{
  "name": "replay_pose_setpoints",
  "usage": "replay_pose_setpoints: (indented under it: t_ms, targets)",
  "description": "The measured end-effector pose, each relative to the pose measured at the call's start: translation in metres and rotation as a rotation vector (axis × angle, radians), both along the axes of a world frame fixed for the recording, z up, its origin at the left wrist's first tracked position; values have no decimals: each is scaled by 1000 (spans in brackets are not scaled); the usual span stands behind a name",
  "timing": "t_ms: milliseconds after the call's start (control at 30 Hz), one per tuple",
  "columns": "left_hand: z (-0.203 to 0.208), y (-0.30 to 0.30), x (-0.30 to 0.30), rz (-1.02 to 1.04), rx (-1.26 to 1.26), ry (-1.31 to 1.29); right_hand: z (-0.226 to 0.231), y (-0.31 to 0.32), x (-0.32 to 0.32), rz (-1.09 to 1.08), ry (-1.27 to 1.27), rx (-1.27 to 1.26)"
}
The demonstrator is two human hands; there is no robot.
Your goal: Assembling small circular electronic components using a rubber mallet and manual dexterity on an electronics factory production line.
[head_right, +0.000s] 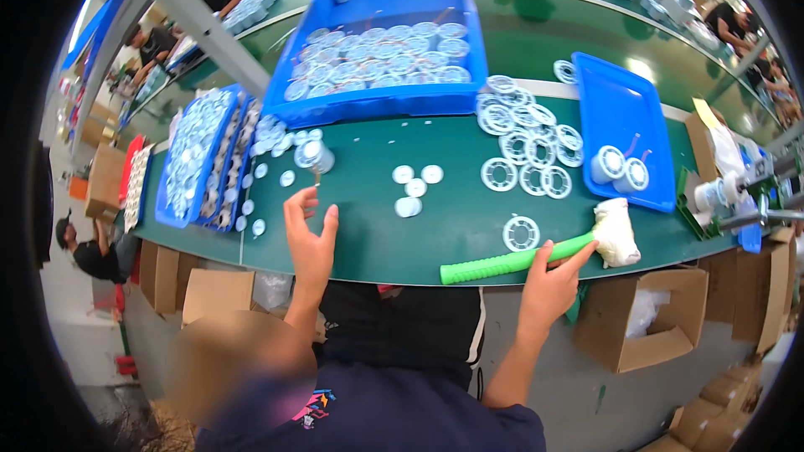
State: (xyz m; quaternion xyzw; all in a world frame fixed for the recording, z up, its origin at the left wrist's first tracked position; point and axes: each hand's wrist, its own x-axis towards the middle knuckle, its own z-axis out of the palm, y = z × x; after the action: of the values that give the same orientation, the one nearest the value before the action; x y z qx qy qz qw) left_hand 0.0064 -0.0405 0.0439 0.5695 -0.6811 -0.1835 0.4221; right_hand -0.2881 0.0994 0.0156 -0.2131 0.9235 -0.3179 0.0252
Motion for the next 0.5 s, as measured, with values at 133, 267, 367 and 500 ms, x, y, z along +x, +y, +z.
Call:
replay_pose_setpoints:
  t_ms: [133,267,367,500]
  targets:
    - [-21,-45,28,-3,19,-19,7,7,12,58,-67,-167]
    - [-29,-90,45,-79,-80,-13,22,-10,34,245,28,-410]
    - [-34,-111,53,-172,45,-37,34,-39,33,557,83,-323]
    - [-27,-83,46,-199,31,-121,14,-84,6,738,342,-105]
